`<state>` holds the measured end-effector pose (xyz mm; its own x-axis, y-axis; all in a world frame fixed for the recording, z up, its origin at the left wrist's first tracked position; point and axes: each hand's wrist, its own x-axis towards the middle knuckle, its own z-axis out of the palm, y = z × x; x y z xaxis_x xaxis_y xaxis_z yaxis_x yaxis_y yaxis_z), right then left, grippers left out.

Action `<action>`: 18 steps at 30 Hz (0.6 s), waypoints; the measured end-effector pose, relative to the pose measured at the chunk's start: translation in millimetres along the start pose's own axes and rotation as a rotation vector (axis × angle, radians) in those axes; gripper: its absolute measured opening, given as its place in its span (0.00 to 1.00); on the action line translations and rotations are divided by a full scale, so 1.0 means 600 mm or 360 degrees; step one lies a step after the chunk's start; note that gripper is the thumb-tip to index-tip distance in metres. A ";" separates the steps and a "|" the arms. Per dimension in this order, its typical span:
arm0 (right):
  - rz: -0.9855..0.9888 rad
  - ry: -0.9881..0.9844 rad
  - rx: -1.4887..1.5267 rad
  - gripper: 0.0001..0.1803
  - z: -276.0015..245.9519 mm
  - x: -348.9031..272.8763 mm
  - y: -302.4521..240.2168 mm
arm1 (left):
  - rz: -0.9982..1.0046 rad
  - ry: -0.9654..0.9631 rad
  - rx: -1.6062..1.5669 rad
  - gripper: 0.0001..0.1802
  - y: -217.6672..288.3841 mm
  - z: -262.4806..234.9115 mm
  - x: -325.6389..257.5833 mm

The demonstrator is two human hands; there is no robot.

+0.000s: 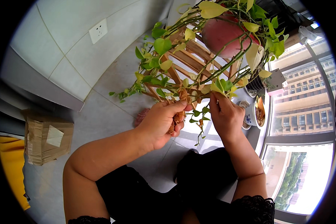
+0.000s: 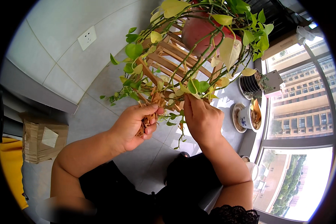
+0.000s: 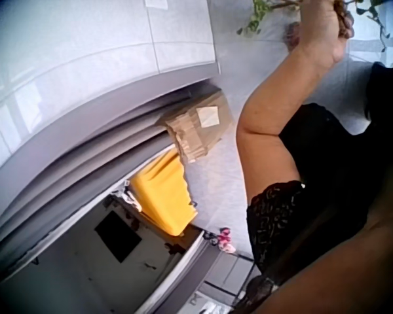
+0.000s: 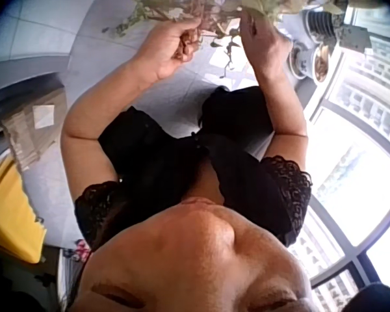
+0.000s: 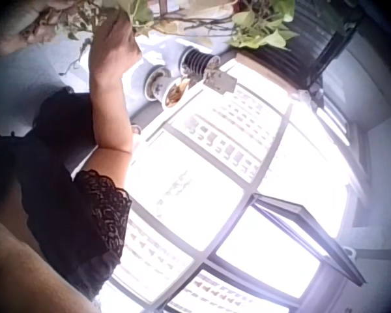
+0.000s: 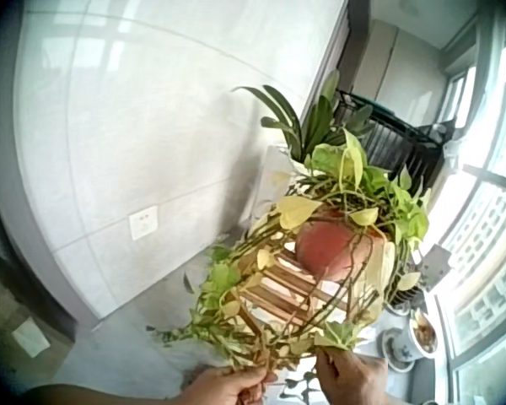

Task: The person kneels on the floor and uses their hands to remove dead leaves and dry stems from a potted plant. They gather the removed plant debris and discard it out of the window.

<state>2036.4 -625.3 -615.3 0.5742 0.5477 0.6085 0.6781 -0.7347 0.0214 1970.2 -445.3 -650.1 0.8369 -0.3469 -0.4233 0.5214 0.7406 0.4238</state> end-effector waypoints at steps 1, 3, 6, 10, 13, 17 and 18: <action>0.0031 0.0103 0.0080 0.04 -0.001 0.000 0.002 | 0.0002 -0.0004 0.0005 0.12 0.001 0.000 -0.001; 0.0336 0.0050 0.0331 0.05 -0.019 -0.002 -0.008 | 0.0005 -0.0015 0.0016 0.12 0.001 0.001 -0.003; 0.0355 -0.0044 0.0577 0.05 -0.042 0.000 -0.029 | 0.0057 -0.0037 0.0079 0.13 -0.001 0.006 -0.005; -0.0115 -0.0335 0.0516 0.05 -0.042 -0.012 -0.044 | 0.0098 -0.0044 0.0178 0.14 -0.008 0.013 -0.003; -0.0179 -0.0542 0.0233 0.05 -0.039 -0.018 -0.046 | 0.0168 -0.0016 0.0292 0.13 -0.013 0.015 0.002; -0.0214 -0.0660 0.0051 0.06 -0.036 -0.022 -0.045 | 0.0239 0.0108 0.0538 0.12 -0.018 0.024 0.001; -0.0224 -0.0688 0.0051 0.06 -0.036 -0.022 -0.045 | 0.0244 0.0150 0.0596 0.12 -0.019 0.027 0.000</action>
<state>2000.6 -621.6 -606.9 0.6098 0.7631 0.2141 0.7731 -0.6322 0.0514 1967.0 -463.2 -642.2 0.8998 -0.1820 -0.3965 0.4309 0.5133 0.7422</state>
